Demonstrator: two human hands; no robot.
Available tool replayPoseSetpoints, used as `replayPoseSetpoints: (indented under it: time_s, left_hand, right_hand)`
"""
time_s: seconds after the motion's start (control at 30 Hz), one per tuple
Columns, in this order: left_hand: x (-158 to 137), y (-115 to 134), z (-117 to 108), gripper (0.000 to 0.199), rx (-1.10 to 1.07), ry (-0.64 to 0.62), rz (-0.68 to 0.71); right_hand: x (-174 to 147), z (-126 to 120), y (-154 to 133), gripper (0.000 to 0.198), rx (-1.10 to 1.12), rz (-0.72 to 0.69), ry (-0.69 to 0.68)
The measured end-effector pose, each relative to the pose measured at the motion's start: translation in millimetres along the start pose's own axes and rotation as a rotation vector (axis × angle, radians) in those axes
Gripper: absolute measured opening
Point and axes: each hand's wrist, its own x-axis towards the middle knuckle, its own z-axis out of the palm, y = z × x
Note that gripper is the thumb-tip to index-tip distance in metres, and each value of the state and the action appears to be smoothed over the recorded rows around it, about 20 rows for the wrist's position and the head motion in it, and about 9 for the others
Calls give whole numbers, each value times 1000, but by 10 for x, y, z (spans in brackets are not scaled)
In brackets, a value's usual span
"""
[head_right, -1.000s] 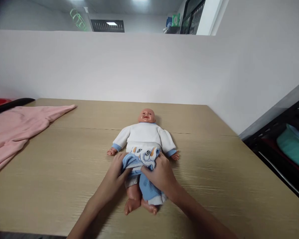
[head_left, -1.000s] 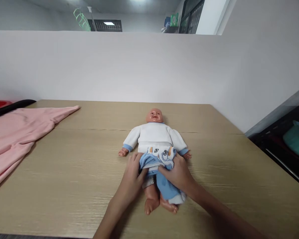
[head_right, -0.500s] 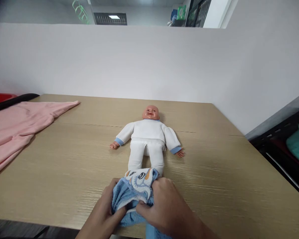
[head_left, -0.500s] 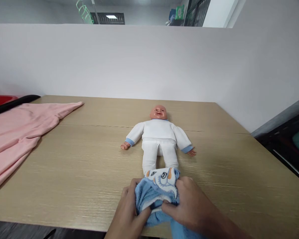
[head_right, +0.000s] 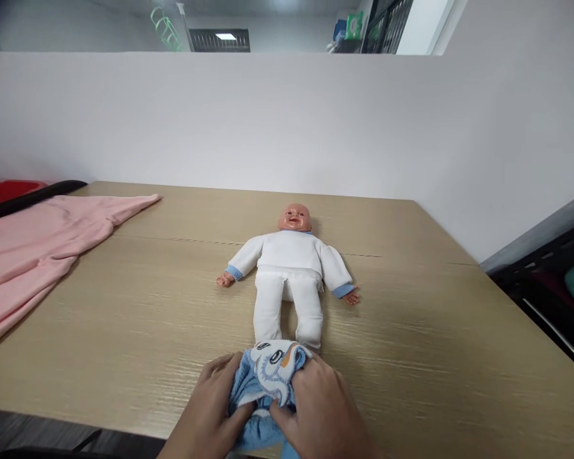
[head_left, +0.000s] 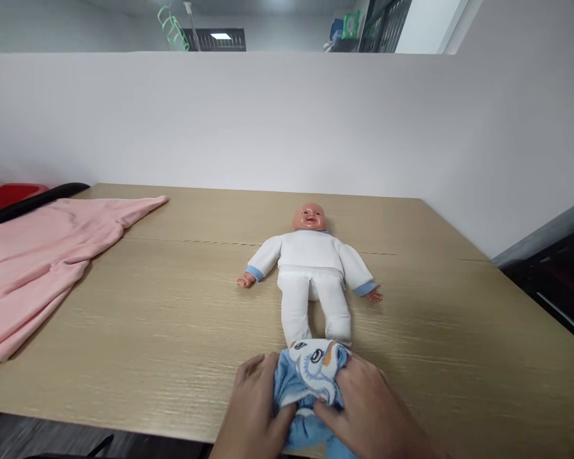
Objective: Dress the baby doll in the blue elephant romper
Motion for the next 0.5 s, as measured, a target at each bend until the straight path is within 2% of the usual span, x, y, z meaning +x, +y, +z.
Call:
replayPoseSetpoints:
  time_s: [0.1, 0.3, 0.43, 0.5]
  left_hand:
    - [-10, -22, 76, 24, -45, 87, 1]
    - [-15, -169, 284, 43, -121, 240, 40]
    - [57, -185, 327, 41, -196, 281, -13]
    - [113, -164, 325, 39, -229, 309, -41]
  right_hand:
    - [-12, 16, 20, 41, -15, 9, -3]
    - [-13, 39, 22, 39, -86, 15, 1]
    - [23, 99, 32, 31, -120, 49, 71]
    - [64, 134, 49, 28, -110, 58, 155]
